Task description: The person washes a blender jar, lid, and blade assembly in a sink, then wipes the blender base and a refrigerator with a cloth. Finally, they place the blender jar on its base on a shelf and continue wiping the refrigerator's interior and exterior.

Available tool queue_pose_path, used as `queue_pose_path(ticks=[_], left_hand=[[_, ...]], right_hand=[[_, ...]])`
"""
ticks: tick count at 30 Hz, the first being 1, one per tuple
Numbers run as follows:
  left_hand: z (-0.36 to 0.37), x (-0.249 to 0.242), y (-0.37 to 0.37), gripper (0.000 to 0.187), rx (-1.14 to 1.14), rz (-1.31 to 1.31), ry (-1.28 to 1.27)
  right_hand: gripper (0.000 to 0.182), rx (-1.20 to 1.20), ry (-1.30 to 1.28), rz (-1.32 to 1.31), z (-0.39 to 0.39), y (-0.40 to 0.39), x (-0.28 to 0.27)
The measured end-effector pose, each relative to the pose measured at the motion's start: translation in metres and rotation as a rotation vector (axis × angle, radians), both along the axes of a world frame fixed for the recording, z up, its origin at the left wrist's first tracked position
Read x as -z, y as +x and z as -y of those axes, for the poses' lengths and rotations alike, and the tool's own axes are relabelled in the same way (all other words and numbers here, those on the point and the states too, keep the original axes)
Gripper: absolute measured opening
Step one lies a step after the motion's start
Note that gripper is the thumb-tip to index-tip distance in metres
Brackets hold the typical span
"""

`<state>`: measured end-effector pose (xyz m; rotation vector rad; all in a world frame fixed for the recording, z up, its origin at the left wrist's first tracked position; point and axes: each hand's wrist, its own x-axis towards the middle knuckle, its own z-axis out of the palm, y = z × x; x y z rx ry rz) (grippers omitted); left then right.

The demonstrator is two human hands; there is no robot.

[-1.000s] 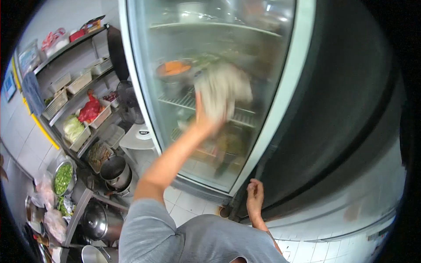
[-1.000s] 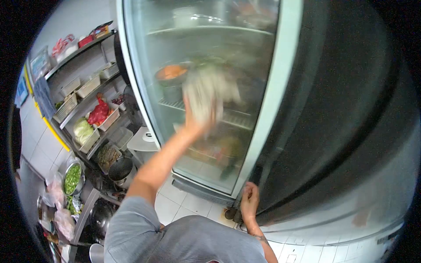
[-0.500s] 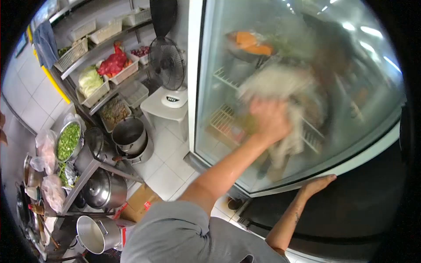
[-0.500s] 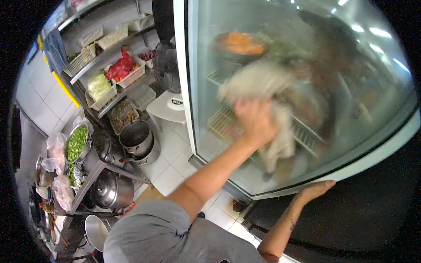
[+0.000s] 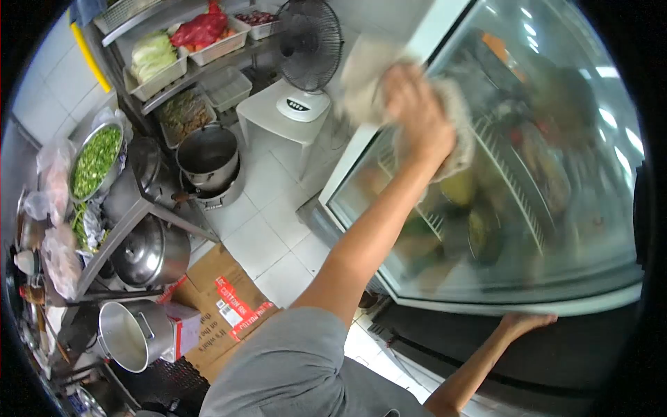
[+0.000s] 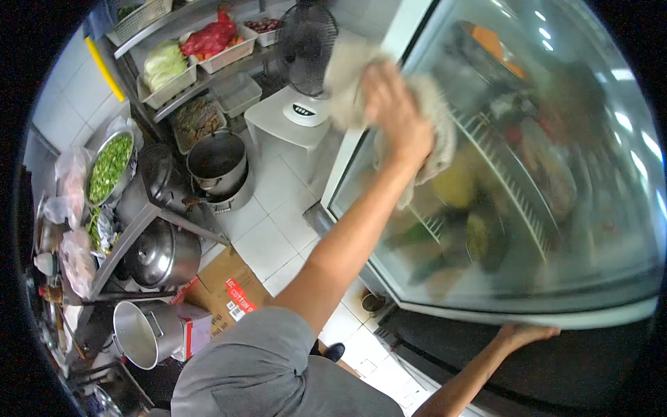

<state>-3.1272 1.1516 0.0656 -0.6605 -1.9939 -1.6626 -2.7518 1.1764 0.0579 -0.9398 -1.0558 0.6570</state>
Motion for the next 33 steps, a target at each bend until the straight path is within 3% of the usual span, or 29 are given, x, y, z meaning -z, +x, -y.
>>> queue_pose_path(ticks=[1, 2, 3, 4, 7, 8, 10, 13, 15, 17, 18, 20, 21, 22, 24, 26, 27, 28, 30, 33], left_hand=[[0.016, -0.037, -0.008, 0.062, 0.047, -0.066, 0.124], [0.017, -0.047, -0.021, 0.063, 0.061, -0.072, 0.222], [0.026, -0.036, -0.032, 0.062, 0.162, -0.051, 0.166], [0.034, -0.018, -0.041, 0.062, 0.262, -0.022, 0.115], [0.026, 0.136, -0.031, 0.057, 0.094, -0.042, 0.162], [0.035, 0.192, -0.010, 0.055, 0.096, 0.085, 0.117], [0.059, 0.297, 0.054, 0.051, 0.124, 0.360, 0.014], [0.116, 0.388, 0.199, 0.046, 0.315, 0.838, -0.129], [0.155, 0.395, 0.294, 0.043, 0.542, 1.126, -0.126], [0.178, 0.355, 0.355, 0.039, 0.771, 1.161, -0.002], [0.184, 0.314, 0.358, 0.038, 0.829, 1.063, 0.058], [0.191, 0.173, 0.282, 0.062, 0.691, 0.630, 0.145], [0.162, 0.162, 0.276, 0.071, 0.527, 0.344, -0.282], [0.148, 0.130, 0.230, 0.073, 0.481, 0.336, -0.172], [0.129, 0.142, 0.161, 0.065, 0.409, 0.475, -0.161], [0.106, 0.215, 0.102, 0.051, 0.327, 0.773, 0.177], [0.108, 0.263, 0.102, 0.053, 0.393, 1.078, 0.351], [0.110, 0.310, 0.112, 0.051, 0.381, 1.195, 0.385], [0.124, 0.363, 0.168, 0.048, 0.316, 1.161, 0.220], [0.153, 0.339, 0.264, 0.044, 0.263, 0.844, -0.113]], right_hand=[[0.076, 0.068, -0.059, -0.065, 0.029, -0.013, -0.006], [0.079, 0.097, -0.092, -0.116, 0.052, -0.016, -0.007], [0.073, -0.030, -0.088, -0.221, 0.063, 0.001, 0.001], [0.062, -0.137, -0.007, 0.039, 0.044, 0.066, 0.042], [0.054, -0.566, 0.011, 0.270, 0.005, 0.167, 0.103], [0.051, -0.785, -0.001, 0.247, -0.003, 0.182, 0.113], [0.054, -1.136, -0.099, -0.050, 0.011, 0.163, 0.106], [0.063, -1.164, -0.195, -0.085, 0.047, 0.140, 0.100], [0.070, -1.150, -0.271, -0.087, 0.082, 0.110, 0.087], [0.077, -1.061, -0.376, -0.036, 0.138, 0.052, 0.061], [0.079, -1.009, -0.399, -0.010, 0.148, 0.038, 0.056], [0.081, -0.917, -0.416, 0.023, 0.159, 0.022, 0.054], [0.082, -0.873, -0.407, 0.027, 0.160, 0.023, 0.056], [0.081, -0.882, -0.388, 0.063, 0.161, 0.024, 0.057], [0.081, -0.888, -0.340, 0.145, 0.156, 0.025, 0.060], [0.082, -1.015, -0.290, 0.061, 0.147, 0.030, 0.069], [0.081, -1.077, -0.279, 0.017, 0.147, 0.031, 0.070], [0.081, -1.137, -0.273, -0.018, 0.148, 0.035, 0.067], [0.078, -1.104, -0.293, 0.008, 0.156, 0.028, 0.064], [0.079, -1.023, -0.375, 0.008, 0.157, 0.033, 0.067]])
